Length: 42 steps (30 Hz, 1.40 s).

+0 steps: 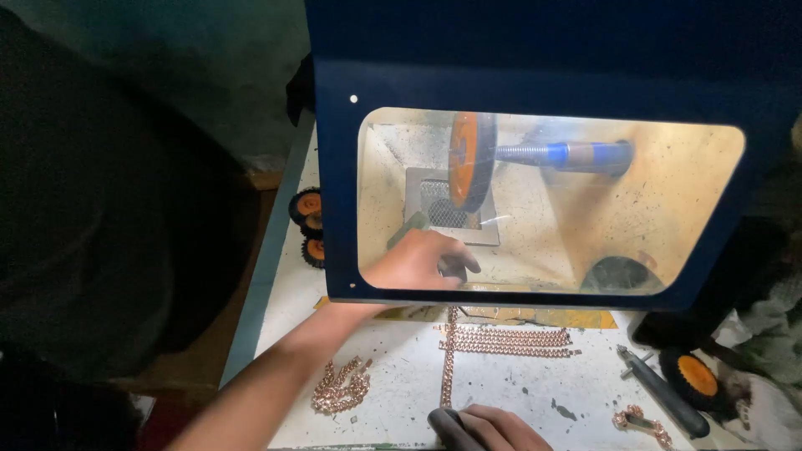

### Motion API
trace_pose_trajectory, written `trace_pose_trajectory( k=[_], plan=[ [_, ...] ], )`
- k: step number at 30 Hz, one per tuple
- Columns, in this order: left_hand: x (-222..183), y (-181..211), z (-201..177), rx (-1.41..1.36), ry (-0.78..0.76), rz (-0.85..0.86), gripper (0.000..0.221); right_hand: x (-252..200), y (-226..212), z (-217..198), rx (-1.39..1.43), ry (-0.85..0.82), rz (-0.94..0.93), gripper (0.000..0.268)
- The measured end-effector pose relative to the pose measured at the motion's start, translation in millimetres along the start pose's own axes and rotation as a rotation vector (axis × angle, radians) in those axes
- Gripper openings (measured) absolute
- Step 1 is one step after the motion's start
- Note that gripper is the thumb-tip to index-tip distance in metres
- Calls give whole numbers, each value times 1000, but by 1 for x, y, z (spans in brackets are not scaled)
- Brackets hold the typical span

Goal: Polishing a metal chain using a bench-mounted polishing wheel inside a protective enclosure.

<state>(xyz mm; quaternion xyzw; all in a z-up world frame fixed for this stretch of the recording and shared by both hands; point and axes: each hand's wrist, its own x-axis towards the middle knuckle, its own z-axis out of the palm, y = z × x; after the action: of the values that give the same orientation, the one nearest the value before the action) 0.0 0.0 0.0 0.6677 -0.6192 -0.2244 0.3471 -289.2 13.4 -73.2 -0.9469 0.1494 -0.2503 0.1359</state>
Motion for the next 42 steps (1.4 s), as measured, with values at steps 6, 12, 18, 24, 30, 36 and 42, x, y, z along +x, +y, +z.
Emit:
trace_pose_trajectory(
  k=[6, 12, 18, 24, 30, 36, 42],
  plan=[
    [8, 11, -21, -31, -141, -36, 29, 7, -5, -5, -5, 8, -45, 32],
    [1, -6, -23, -323, -120, -155, 31, -2, 47, 20, 225, -859, 376, 56],
    [-1, -11, -24, -374, -116, -172, 32, -16, 76, 21, 413, -631, 388, 43],
    [-4, -5, -24, -366, -89, -235, 32, 90, 57, -39, -303, -343, 128, 52],
    [-1, -29, -5, -211, -24, -138, 34, 207, 53, -43, -276, -341, 244, 21],
    [-8, -12, -16, -226, -24, -157, 38, 246, 116, 52, -109, -373, 109, 40],
    [-7, -6, -17, -189, -62, -222, 43, 263, 67, 27, -63, -496, 83, 36]
  ],
)
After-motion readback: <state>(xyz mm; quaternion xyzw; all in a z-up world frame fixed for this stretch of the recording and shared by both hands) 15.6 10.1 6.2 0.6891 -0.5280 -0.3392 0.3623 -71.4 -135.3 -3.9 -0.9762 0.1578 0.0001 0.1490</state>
